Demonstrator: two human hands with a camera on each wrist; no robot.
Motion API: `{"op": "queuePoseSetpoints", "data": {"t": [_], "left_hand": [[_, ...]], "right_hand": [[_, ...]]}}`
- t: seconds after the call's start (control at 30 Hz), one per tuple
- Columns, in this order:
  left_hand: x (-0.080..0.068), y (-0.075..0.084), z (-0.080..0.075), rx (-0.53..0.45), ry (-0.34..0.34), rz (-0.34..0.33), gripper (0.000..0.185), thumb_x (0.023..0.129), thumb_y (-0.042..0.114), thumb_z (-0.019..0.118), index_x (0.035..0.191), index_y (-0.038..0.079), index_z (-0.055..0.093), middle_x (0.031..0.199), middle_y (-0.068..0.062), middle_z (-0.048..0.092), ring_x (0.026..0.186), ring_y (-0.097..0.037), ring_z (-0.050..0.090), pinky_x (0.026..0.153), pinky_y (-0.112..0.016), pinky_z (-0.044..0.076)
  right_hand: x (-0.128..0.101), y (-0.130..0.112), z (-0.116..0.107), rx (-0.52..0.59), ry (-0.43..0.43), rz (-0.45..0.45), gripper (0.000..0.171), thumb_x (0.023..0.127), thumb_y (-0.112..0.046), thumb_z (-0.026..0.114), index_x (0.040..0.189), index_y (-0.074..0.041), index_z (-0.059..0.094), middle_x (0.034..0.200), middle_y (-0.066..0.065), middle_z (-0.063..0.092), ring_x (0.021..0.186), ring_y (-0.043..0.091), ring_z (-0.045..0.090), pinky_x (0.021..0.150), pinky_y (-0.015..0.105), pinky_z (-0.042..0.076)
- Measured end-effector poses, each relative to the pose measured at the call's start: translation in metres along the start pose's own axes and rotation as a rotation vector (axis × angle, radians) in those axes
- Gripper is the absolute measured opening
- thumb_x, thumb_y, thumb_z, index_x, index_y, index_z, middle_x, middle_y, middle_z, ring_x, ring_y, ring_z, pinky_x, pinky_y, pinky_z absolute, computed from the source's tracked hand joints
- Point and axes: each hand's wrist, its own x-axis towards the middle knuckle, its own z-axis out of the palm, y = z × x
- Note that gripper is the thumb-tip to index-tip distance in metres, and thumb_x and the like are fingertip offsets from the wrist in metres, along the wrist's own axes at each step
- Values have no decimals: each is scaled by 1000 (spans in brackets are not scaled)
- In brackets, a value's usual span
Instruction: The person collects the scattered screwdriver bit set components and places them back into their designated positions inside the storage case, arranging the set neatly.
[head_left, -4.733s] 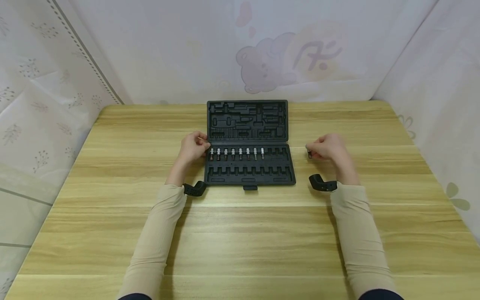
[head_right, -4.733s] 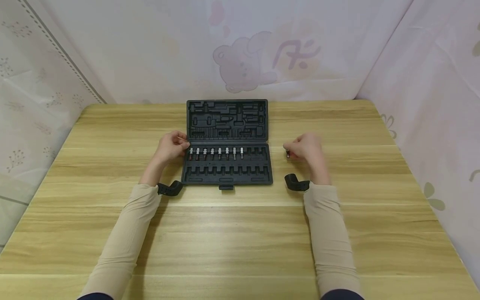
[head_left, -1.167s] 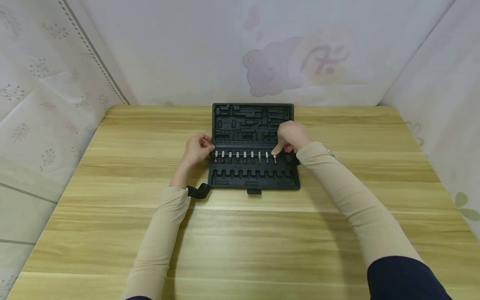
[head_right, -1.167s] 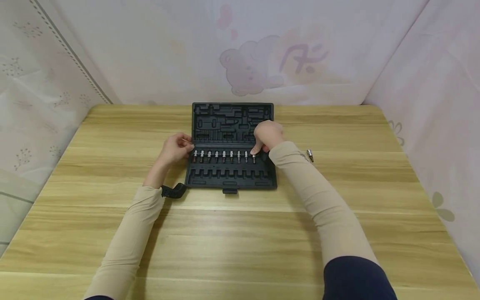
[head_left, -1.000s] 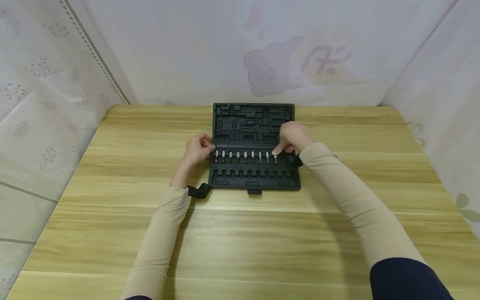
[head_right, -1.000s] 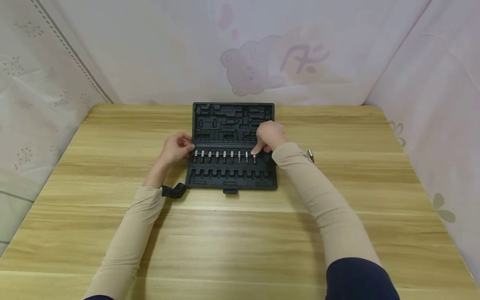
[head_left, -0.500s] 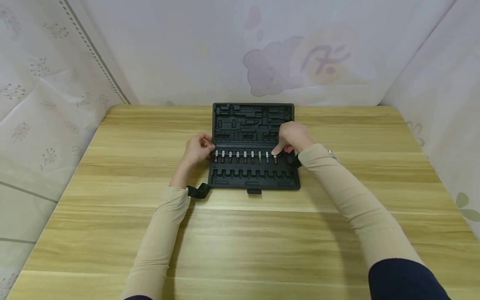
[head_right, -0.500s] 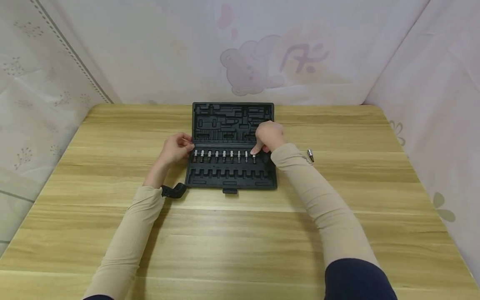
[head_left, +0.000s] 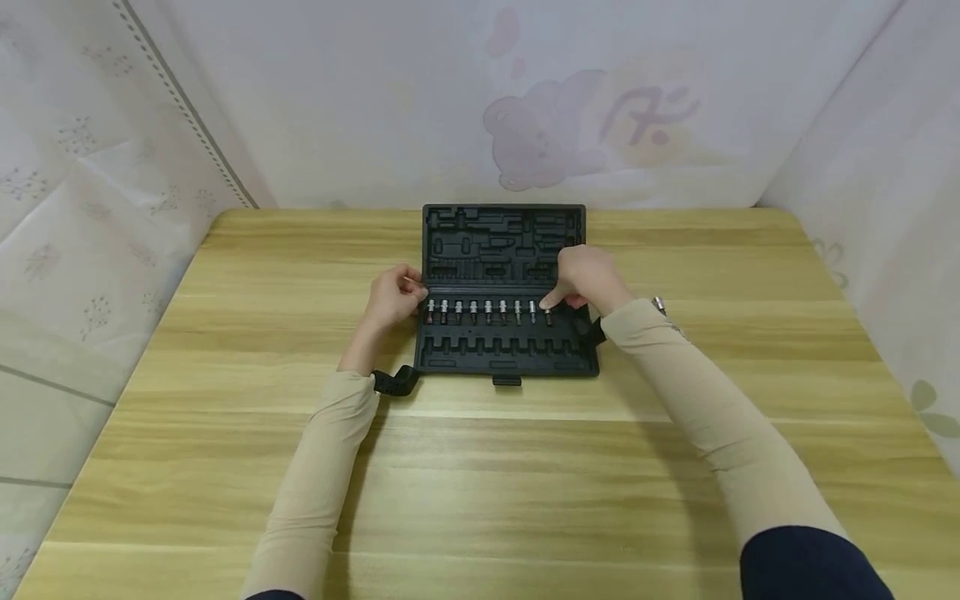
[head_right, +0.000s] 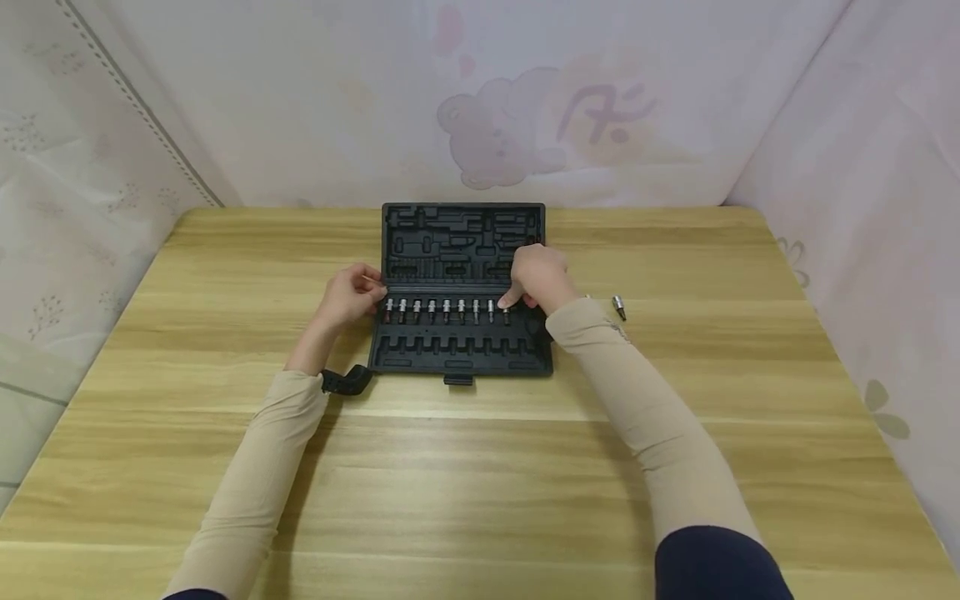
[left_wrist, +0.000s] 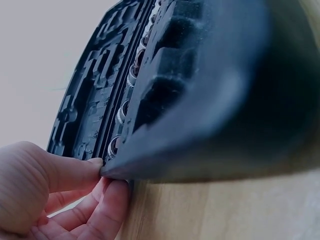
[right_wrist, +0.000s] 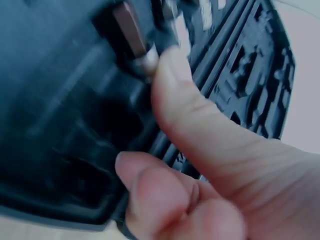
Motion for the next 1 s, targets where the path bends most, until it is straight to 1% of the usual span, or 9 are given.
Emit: {"op": "queuePoseSetpoints", "data": {"t": [0.07, 0.13, 0.27, 0.43, 0.53, 0.67, 0.73, 0.87, 1.0], "left_hand": [[0, 0, 0, 6, 1, -6, 21, 88, -1, 58, 109, -6, 56, 88, -19, 62, 62, -19, 57, 58, -29, 54], [0, 0, 0, 11, 1, -7, 22, 88, -1, 59, 109, -6, 56, 88, -19, 62, 63, -20, 57, 59, -29, 54], [0, 1, 1, 3, -3, -19, 22, 89, 0, 59, 110, -5, 56, 89, -18, 61, 64, -21, 57, 60, -30, 54], [0, 3, 0, -4, 0, -24, 22, 89, 0, 58, 110, -4, 56, 88, -17, 59, 64, -20, 56, 59, -29, 53], [0, 3, 0, -7, 4, -17, 21, 89, -1, 58, 109, -5, 56, 87, -17, 59, 63, -19, 55, 59, -29, 53], [1, 2, 1, -9, 8, -9, 21, 88, -1, 58, 109, -5, 56, 87, -17, 60, 62, -18, 55, 58, -29, 53], [0, 2, 1, -11, 8, -9, 22, 88, -1, 59, 109, -5, 56, 87, -17, 60, 63, -18, 55, 58, -29, 53], [-1, 1, 0, -11, 0, -7, 23, 88, -2, 58, 111, -6, 55, 88, -19, 60, 63, -19, 56, 59, -29, 53], [-2, 1, -1, -8, -3, -5, 23, 88, -1, 58, 111, -6, 55, 89, -20, 61, 64, -20, 57, 60, -30, 54]], "right_hand": [[-4, 3, 5, 25, 38, -50, 45, 74, -51, 74, 61, -9, 61, 46, -3, 48, 43, 9, 47, 67, 31, 48], [-7, 6, 10, 78, 82, -99, 45, 75, -46, 75, 55, -10, 58, 44, -1, 49, 43, 12, 48, 64, 30, 47], [-12, 12, 18, 216, 146, -175, 45, 79, -36, 75, 49, -11, 54, 46, 3, 52, 44, 15, 49, 56, 27, 42], [-14, 15, 20, 365, 175, -193, 39, 84, -27, 71, 53, -8, 56, 51, 4, 57, 48, 19, 55, 47, 25, 37], [-15, 18, 20, 426, 213, -199, 33, 85, -25, 69, 60, -5, 63, 53, 5, 59, 51, 21, 59, 46, 26, 41], [-18, 24, 20, 465, 265, -212, 26, 87, -25, 67, 72, -3, 68, 59, 7, 63, 54, 22, 61, 54, 29, 47], [-20, 27, 20, 486, 278, -209, 24, 88, -24, 66, 76, -2, 67, 62, 8, 63, 55, 22, 61, 54, 30, 47], [-24, 32, 23, 529, 303, -213, 22, 88, -20, 65, 81, 0, 66, 65, 9, 64, 57, 23, 62, 52, 28, 49], [-25, 38, 25, 562, 315, -212, 20, 89, -18, 64, 84, 2, 66, 68, 10, 64, 63, 27, 65, 54, 30, 52]]}}
